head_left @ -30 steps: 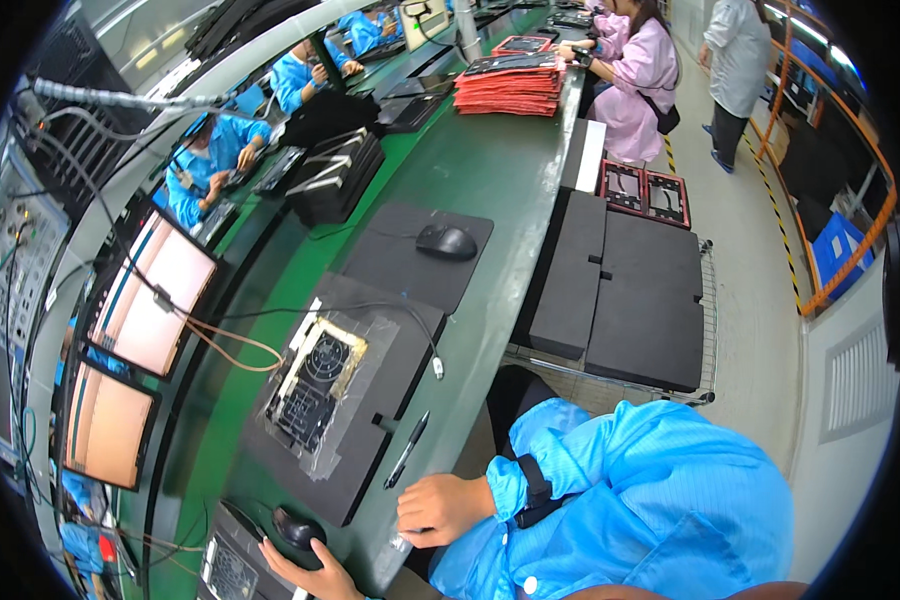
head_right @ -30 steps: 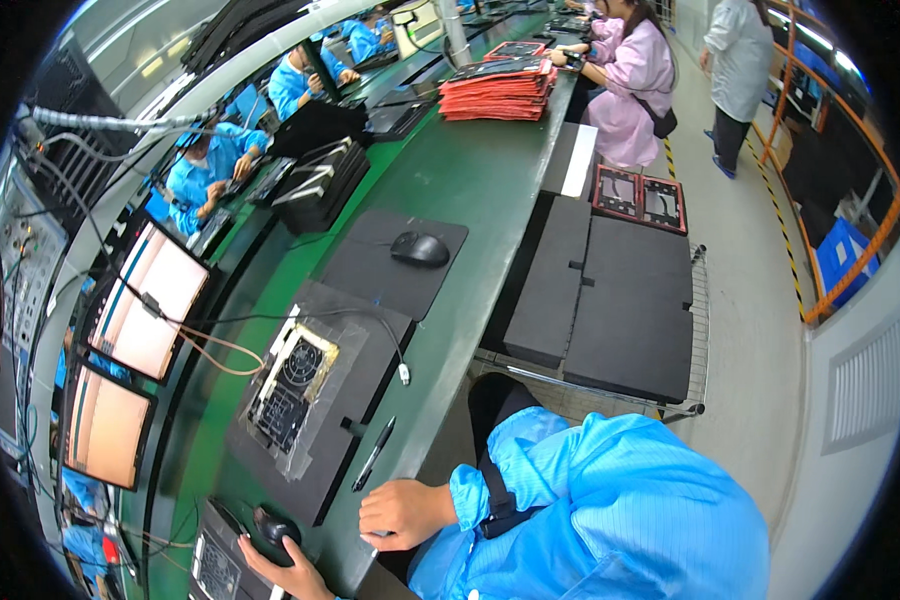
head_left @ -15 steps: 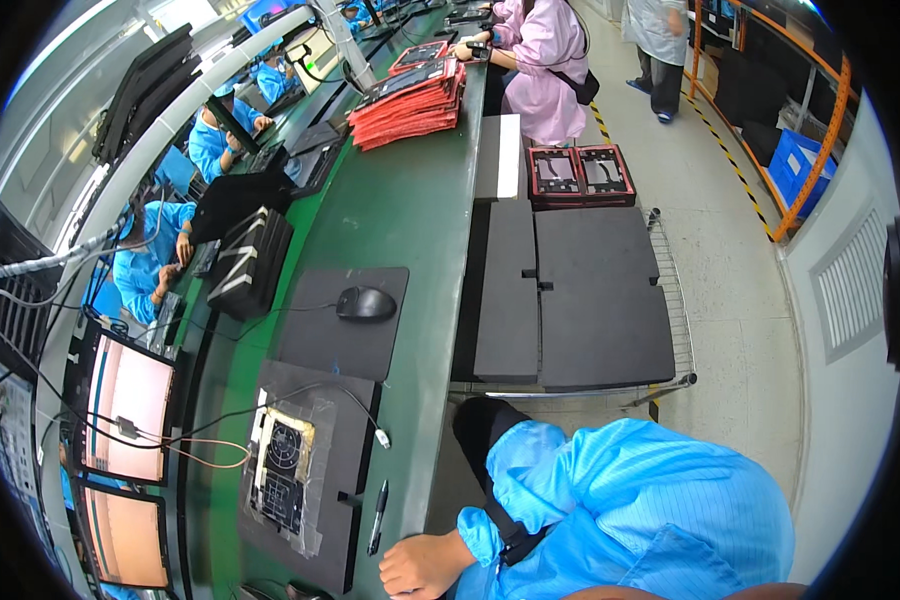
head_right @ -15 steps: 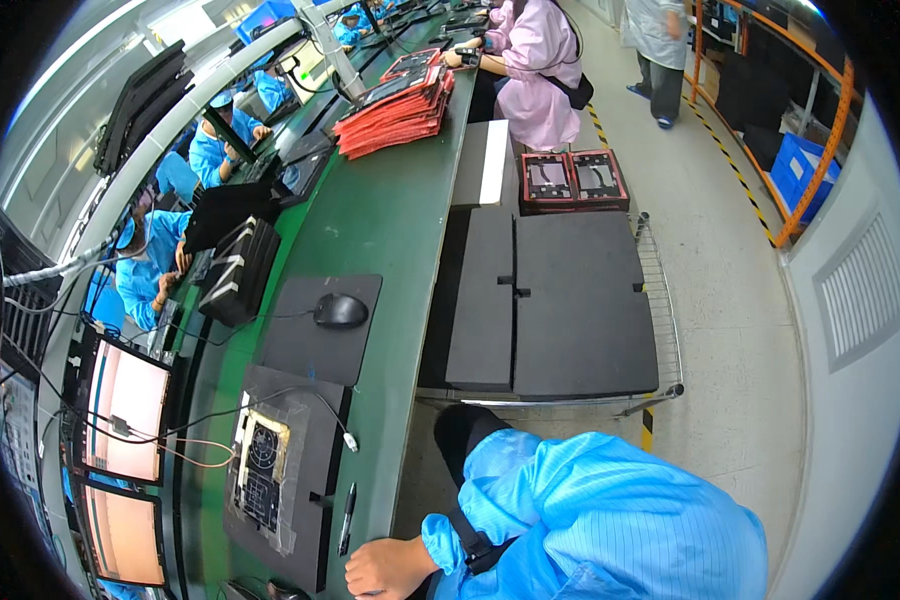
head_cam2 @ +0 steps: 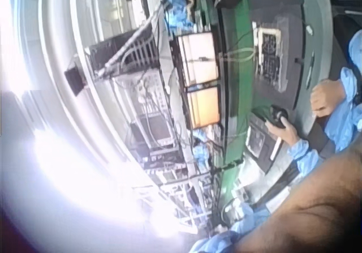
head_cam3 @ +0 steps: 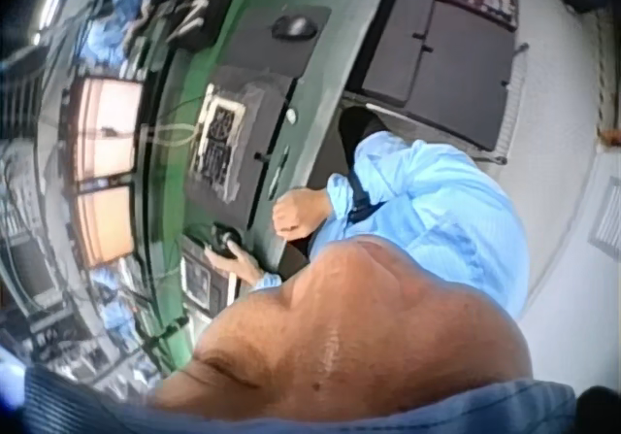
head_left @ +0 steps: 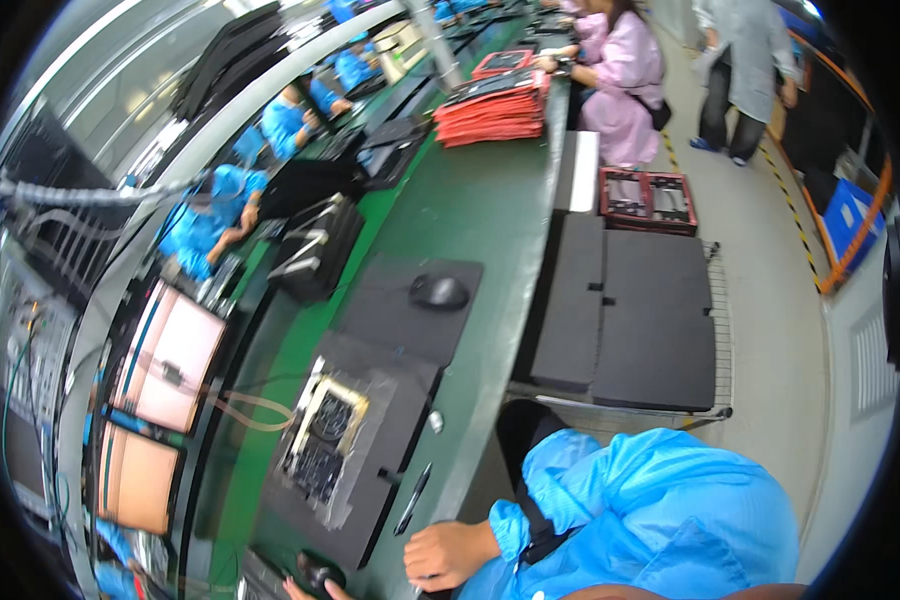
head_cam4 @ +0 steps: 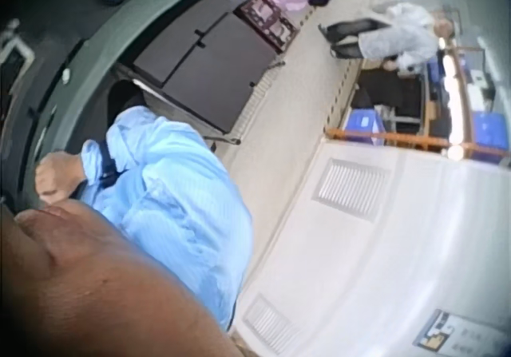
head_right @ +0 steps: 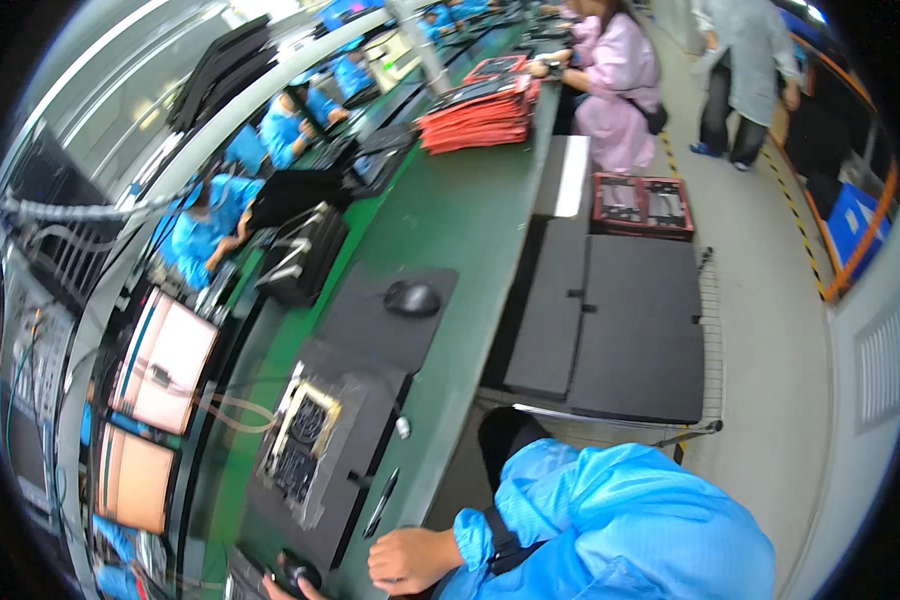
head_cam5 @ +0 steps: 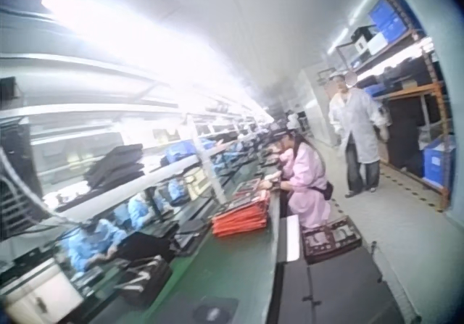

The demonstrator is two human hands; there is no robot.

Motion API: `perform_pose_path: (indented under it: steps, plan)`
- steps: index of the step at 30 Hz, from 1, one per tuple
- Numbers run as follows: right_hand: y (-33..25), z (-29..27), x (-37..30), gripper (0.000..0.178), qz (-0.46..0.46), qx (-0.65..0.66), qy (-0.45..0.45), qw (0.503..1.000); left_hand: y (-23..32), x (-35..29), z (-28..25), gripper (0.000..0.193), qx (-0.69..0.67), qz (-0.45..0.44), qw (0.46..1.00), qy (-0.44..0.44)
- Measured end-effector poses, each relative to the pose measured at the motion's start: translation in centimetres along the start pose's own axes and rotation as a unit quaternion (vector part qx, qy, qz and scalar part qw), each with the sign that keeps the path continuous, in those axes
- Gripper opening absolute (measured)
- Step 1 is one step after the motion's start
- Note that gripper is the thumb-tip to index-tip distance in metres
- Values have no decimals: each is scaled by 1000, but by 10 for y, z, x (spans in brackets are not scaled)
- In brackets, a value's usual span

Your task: The worker is assembling and inspecting electronic tablet devices on a production line, including applying labels and checking connections.

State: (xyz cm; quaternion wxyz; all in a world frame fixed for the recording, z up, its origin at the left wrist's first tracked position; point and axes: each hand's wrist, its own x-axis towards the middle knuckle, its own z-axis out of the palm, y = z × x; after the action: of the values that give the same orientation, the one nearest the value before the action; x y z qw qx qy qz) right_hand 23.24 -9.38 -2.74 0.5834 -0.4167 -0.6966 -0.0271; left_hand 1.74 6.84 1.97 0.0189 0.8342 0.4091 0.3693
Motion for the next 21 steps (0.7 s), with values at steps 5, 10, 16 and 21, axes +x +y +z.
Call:
perform_pose_path:
  steps: [5, 10, 16, 21]
  plan:
    - [-4, -9, 7, 21, 32, -23, -22, 999, 6, 3, 0, 69, -2, 22, 1000, -2]
    - [-9, -13, 12, 15, 36, -39, -44, 998, -2, -5, 3, 74, -85, -32, 996, -20]
    - [-14, -14, 9, 11, 63, -15, -74, 995, -9, -13, -3, 76, -74, -13, 997, -10]
    - [-36, -95, 53, 15, 80, 25, -67, 994, -1, -12, -5, 78, -113, -13, 993, -10]
